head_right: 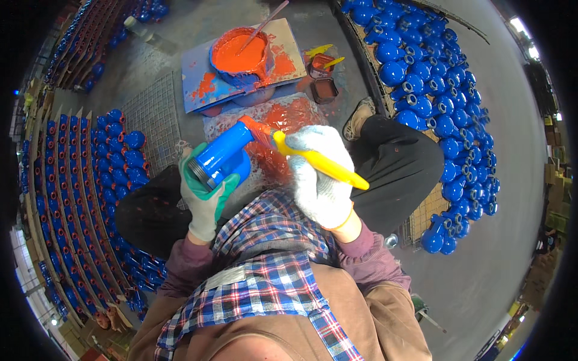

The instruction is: The recorder is using a brush to apply orange paint to blue industrial components.

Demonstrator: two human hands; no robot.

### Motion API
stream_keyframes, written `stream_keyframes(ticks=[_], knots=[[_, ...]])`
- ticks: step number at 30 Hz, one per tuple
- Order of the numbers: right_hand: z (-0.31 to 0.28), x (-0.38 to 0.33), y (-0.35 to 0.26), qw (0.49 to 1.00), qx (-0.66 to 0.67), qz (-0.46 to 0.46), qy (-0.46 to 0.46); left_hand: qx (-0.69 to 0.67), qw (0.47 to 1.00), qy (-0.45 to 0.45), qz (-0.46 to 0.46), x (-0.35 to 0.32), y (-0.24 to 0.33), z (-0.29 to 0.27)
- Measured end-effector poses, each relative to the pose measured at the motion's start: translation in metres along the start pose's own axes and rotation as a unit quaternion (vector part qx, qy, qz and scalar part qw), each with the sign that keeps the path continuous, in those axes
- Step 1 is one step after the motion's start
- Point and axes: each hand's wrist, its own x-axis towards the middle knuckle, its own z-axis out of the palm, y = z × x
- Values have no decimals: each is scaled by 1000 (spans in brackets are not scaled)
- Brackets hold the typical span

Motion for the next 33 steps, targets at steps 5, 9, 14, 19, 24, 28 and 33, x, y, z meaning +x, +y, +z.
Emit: stream_keyframes(ticks=[5, 9, 14, 19, 24, 28, 33], knots=[[12, -2, 10, 997, -64, -23, -32, -316, 914, -55, -248, -20, -9, 19], [16, -9, 28, 990, -112, -57, -63, -401, 843, -122, -338, -20, -7, 29], [11, -6, 30, 993, -42, -40, -101, -691, 515, -119, -493, -8, -5, 21], [-10, -3, 32, 983, -58, -45, -170, -587, 641, -200, -452, 11, 20, 10], [-26, 14, 21, 973, -65, -76, -210, -806, 345, -155, -456, -24, -16, 18], [-29, 12, 24, 989, -10, -8, -145, -869, 213, -279, -348, -20, -11, 19], [-24, 9, 7, 997, 29, 75, -11, -820, 290, -203, -449, -16, -23, 3]])
